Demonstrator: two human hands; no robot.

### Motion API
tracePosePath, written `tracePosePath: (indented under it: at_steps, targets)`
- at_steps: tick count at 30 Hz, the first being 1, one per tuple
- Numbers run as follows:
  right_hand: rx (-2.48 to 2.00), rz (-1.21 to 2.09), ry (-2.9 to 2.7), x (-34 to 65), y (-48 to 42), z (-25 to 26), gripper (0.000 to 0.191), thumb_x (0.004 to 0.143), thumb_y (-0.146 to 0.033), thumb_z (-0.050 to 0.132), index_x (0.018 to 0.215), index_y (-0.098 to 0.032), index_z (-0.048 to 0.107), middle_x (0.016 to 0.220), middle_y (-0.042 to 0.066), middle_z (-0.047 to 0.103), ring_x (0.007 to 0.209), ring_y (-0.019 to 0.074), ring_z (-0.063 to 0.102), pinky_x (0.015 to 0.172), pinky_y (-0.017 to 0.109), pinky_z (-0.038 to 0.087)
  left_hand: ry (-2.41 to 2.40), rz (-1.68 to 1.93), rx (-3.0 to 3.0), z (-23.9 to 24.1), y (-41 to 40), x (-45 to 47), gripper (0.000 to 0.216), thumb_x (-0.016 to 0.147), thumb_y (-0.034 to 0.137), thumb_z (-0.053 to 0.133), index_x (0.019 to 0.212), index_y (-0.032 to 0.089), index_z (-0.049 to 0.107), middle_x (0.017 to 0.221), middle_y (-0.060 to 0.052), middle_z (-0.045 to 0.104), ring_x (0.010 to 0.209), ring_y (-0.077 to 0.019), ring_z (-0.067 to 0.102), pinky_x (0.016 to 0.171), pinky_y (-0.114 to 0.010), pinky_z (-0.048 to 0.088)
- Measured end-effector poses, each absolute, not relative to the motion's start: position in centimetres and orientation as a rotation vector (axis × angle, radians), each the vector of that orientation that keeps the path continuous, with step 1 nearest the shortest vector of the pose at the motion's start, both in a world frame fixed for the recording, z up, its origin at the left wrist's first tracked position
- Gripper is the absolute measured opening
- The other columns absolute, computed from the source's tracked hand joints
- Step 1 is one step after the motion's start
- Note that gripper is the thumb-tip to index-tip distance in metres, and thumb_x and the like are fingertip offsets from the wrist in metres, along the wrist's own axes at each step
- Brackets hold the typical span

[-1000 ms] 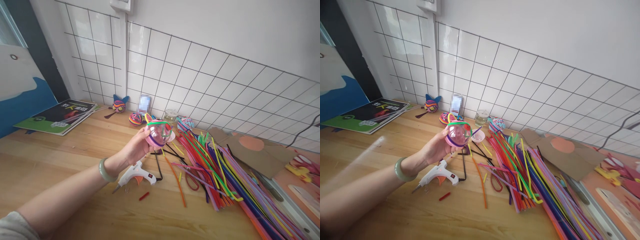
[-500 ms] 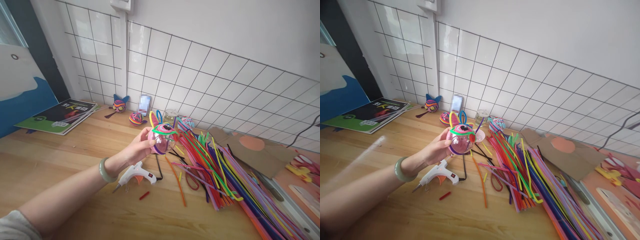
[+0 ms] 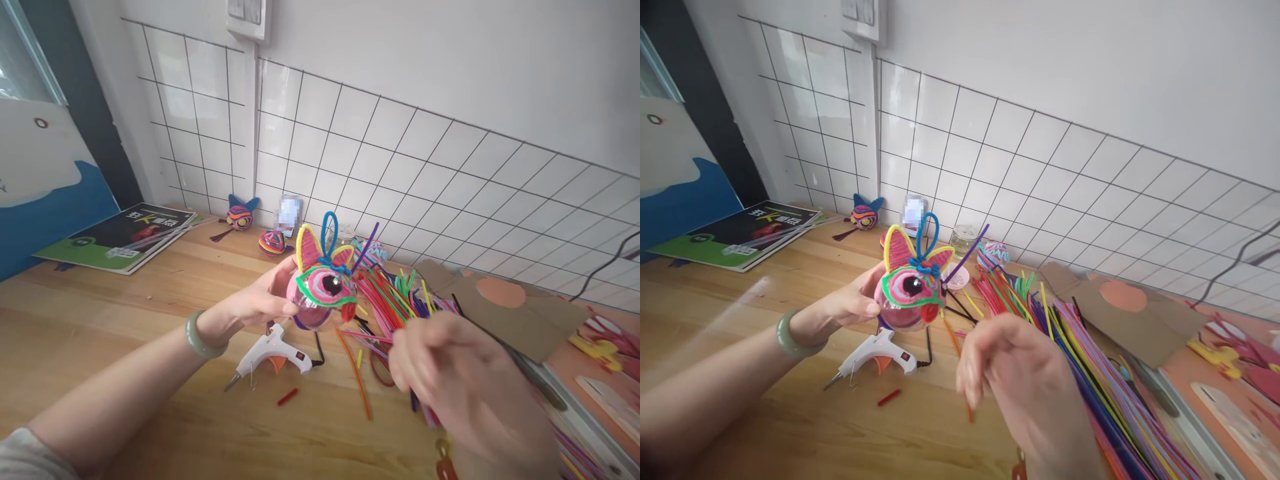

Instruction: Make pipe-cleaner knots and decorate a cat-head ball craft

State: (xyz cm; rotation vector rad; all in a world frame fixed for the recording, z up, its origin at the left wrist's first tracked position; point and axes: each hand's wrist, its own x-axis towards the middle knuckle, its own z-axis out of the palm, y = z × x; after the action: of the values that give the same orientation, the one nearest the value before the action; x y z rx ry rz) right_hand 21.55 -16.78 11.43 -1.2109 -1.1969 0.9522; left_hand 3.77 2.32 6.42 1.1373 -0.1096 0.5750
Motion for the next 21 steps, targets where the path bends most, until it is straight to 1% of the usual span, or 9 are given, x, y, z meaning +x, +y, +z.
tracePosePath:
  at_steps: [1,2,4,7,10,13,15,18,21]
  targets:
    - [-1.191,0.991,-1.173,21.8,-15.5,11.9,0.028,0.078,-0.051,0.063,0.072,-0.024,0.061,0.057,-0.001,0.057,0.047,0.0132,0.051,0.047,0.028,0.043,-0.125,0.557,1.156,6.7,2.4,3.5,0.068,0.061,0.022,0.078,0.123,0.019,0.051,0.115,-0.013,0.063,0.103,-0.0278,0.061,0.088,-0.039,0.047]
    - [-1.226,1.021,-1.161,22.0,-14.5,12.1,0.024,0.078,-0.047,0.065,0.076,-0.023,0.062,0.059,-0.001,0.057,0.048,0.0121,0.051,0.046,0.026,0.041,-0.137,0.540,1.172,6.9,2.4,3.2,0.068,0.061,0.021,0.078,0.123,0.019,0.051,0.114,-0.012,0.063,0.102,-0.0275,0.061,0.087,-0.038,0.048]
    - [-1.294,1.040,-1.176,22.5,-13.2,11.8,0.021,0.080,-0.041,0.066,0.088,-0.021,0.063,0.067,0.000,0.061,0.058,0.0118,0.055,0.056,0.025,0.045,-0.162,0.504,1.194,7.4,2.3,2.9,0.067,0.060,0.019,0.077,0.122,0.019,0.053,0.113,-0.011,0.064,0.100,-0.0271,0.062,0.085,-0.037,0.049]
    - [-1.340,1.110,-1.238,22.8,-12.5,10.8,0.031,0.077,-0.037,0.069,0.103,-0.022,0.060,0.079,0.001,0.063,0.067,0.0126,0.058,0.065,0.026,0.049,-0.204,0.453,1.205,7.9,2.3,2.5,0.061,0.058,0.017,0.077,0.116,0.019,0.059,0.110,-0.010,0.066,0.098,-0.0276,0.063,0.084,-0.036,0.050]
    - [-1.315,1.183,-1.300,22.3,-12.4,10.3,0.039,0.073,-0.035,0.072,0.108,-0.024,0.057,0.089,0.003,0.065,0.079,0.0157,0.062,0.073,0.028,0.051,-0.230,0.404,1.191,8.0,2.3,2.3,0.061,0.055,0.017,0.079,0.113,0.019,0.061,0.108,-0.010,0.067,0.097,-0.0297,0.064,0.082,-0.037,0.050]
    - [-1.230,1.195,-1.294,21.7,-12.2,10.3,0.036,0.073,-0.034,0.073,0.106,-0.026,0.059,0.099,0.004,0.066,0.091,0.0179,0.063,0.081,0.031,0.051,-0.250,0.369,1.194,7.9,2.5,2.2,0.062,0.055,0.016,0.079,0.114,0.019,0.062,0.108,-0.010,0.067,0.098,-0.0297,0.063,0.083,-0.037,0.050]
    - [-1.207,1.187,-1.265,21.3,-12.0,10.3,0.032,0.072,-0.033,0.073,0.101,-0.025,0.062,0.101,0.004,0.068,0.093,0.0184,0.064,0.083,0.031,0.052,-0.243,0.347,1.208,7.9,2.5,2.1,0.062,0.054,0.017,0.079,0.114,0.019,0.062,0.108,-0.011,0.067,0.100,-0.0302,0.062,0.084,-0.036,0.050]
    - [-1.232,1.158,-1.202,20.9,-11.7,10.1,0.023,0.069,-0.033,0.077,0.086,-0.021,0.067,0.090,0.004,0.071,0.084,0.0177,0.067,0.078,0.029,0.054,-0.221,0.311,1.219,7.9,2.7,1.9,0.062,0.052,0.020,0.079,0.112,0.017,0.063,0.108,-0.011,0.067,0.100,-0.0313,0.062,0.083,-0.036,0.050]
    - [-1.260,1.141,-1.155,20.6,-11.5,9.7,0.021,0.064,-0.031,0.081,0.075,-0.020,0.068,0.077,0.001,0.070,0.075,0.0151,0.066,0.072,0.024,0.054,-0.219,0.277,1.234,7.7,3.0,1.9,0.066,0.051,0.020,0.079,0.115,0.018,0.062,0.113,-0.012,0.065,0.104,-0.0329,0.060,0.085,-0.037,0.049]
